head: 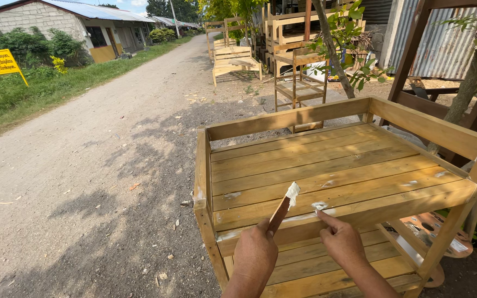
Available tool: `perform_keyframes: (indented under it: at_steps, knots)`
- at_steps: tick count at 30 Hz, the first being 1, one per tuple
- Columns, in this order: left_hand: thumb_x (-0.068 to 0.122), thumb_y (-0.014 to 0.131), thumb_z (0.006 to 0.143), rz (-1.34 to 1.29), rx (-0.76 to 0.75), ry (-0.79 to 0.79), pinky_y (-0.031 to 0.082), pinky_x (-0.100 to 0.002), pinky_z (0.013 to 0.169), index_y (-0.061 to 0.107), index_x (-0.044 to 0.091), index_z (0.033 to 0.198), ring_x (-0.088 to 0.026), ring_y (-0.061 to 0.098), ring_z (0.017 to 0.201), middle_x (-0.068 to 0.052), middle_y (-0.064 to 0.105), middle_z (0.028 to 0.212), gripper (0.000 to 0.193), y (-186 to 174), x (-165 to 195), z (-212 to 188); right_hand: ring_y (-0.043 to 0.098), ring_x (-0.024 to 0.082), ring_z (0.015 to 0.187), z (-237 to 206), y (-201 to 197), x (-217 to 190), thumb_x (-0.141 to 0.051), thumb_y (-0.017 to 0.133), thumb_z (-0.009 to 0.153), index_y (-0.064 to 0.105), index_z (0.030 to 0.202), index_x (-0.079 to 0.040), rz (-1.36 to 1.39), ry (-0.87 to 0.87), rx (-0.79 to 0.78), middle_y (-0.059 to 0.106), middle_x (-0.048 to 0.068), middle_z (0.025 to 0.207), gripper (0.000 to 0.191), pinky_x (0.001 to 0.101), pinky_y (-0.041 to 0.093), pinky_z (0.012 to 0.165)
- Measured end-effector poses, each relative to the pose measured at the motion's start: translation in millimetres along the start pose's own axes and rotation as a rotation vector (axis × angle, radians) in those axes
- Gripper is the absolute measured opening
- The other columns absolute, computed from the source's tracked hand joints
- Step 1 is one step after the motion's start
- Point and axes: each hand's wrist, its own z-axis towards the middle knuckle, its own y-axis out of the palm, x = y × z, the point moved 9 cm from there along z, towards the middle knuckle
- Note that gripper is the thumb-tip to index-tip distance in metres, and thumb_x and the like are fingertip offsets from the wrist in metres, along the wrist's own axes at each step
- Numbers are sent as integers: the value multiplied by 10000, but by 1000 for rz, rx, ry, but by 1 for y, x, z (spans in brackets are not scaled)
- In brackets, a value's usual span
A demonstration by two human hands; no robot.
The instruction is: The person applies white wood filler to the edges and joints of a wooden shelf using a small wooden stick. The person repeatedly dips the stick into the filler and spreads it along the seams of the shelf.
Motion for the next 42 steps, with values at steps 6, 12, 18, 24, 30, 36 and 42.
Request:
perform_keyframes:
  at_steps: [6,12,18,24,30,36,42]
  knots:
    - [174,548,989,-2,37,-37,562,-553,800,672,127,1139,-437,707,874,-219,722,855,200,-17,-14,3,514,158,571,-21,42,-18,-102,591,937,643,1428,-317,348,99,-198,681,34,732,539,375,555,621]
    - [166,565,971,-13,93,-1,556,-558,798,693,115,1093,-437,708,875,-214,733,848,184,-29,-19,-1,671,225,640,-60,49,-70,-143,640,823,516,1528,-416,-104,-299,-142,738,17,764,767,361,582,744]
    - [167,578,963,-8,93,-8,563,-556,794,698,122,1087,-433,709,877,-217,729,851,178,-30,-23,-2,695,322,842,-77,48,-99,-132,594,859,551,1486,-388,-439,-418,-45,699,54,932,678,478,566,797]
    - [170,582,969,-22,95,8,550,-557,804,703,109,1068,-436,699,887,-216,731,860,168,-33,-15,-2,707,323,834,-79,64,-123,-144,656,822,571,1359,-71,-614,-645,-27,680,134,943,549,474,577,767]
    - [169,540,991,-11,23,-72,580,-518,826,673,131,1142,-389,734,882,-192,737,873,205,-37,-19,-2,714,282,862,-69,51,-118,-139,655,850,695,1176,-144,-621,-643,7,688,86,906,328,429,586,775]
    - [159,568,965,-26,78,-2,554,-549,825,701,114,1091,-419,707,904,-206,738,882,189,-41,-25,-5,716,277,853,-80,44,-126,-121,668,794,667,1205,-144,-482,-689,114,688,68,918,411,430,591,728]
    - [164,564,967,-47,63,3,558,-553,826,690,119,1120,-426,708,906,-223,730,874,203,-34,-31,-3,716,277,827,-77,46,-106,-139,600,859,549,1481,-430,-668,-441,-21,671,39,899,689,437,600,805]
